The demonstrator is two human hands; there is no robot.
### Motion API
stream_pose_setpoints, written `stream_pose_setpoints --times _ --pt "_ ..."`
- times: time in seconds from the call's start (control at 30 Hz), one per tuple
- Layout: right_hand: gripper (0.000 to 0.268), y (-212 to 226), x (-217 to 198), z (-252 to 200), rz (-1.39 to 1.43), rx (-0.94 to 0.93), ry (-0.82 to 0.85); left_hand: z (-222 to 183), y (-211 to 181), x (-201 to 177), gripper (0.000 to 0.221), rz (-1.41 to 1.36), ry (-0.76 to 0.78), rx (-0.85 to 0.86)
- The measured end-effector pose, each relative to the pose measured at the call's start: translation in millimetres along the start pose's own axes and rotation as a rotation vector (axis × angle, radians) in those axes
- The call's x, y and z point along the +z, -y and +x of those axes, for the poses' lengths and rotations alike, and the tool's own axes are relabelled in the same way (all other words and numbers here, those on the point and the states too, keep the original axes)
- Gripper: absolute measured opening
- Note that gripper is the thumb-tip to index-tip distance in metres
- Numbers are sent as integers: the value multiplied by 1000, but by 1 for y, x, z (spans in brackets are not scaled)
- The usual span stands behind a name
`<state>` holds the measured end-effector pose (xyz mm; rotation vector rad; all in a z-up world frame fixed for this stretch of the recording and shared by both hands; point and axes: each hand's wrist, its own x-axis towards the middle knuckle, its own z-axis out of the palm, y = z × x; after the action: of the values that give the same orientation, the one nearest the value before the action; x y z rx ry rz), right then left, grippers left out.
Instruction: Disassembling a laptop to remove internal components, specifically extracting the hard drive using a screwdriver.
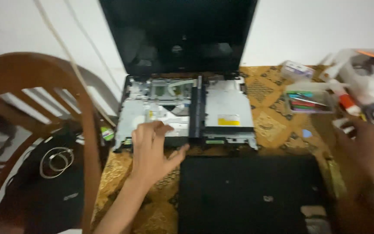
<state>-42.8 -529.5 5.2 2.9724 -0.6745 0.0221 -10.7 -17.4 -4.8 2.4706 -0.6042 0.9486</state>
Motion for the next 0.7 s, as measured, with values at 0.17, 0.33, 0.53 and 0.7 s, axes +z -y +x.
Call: stream_pose_setpoints --times 0.17,0.33,0.53,0.7 --pt "33 -15 -10 -63 210 61 -18 -1 -41 2 42 -316 160 336" --pt "38 -19 9 -73 260 -58 -13 3 -56 0 30 -333 258 477" --pt "32 -8 -2 -84 376 -141 183 12 -83 -6 25 -381 469 505" --pt "21 -15 -29 -87 591 -310 -43 27 -125 -3 34 -472 682 458"
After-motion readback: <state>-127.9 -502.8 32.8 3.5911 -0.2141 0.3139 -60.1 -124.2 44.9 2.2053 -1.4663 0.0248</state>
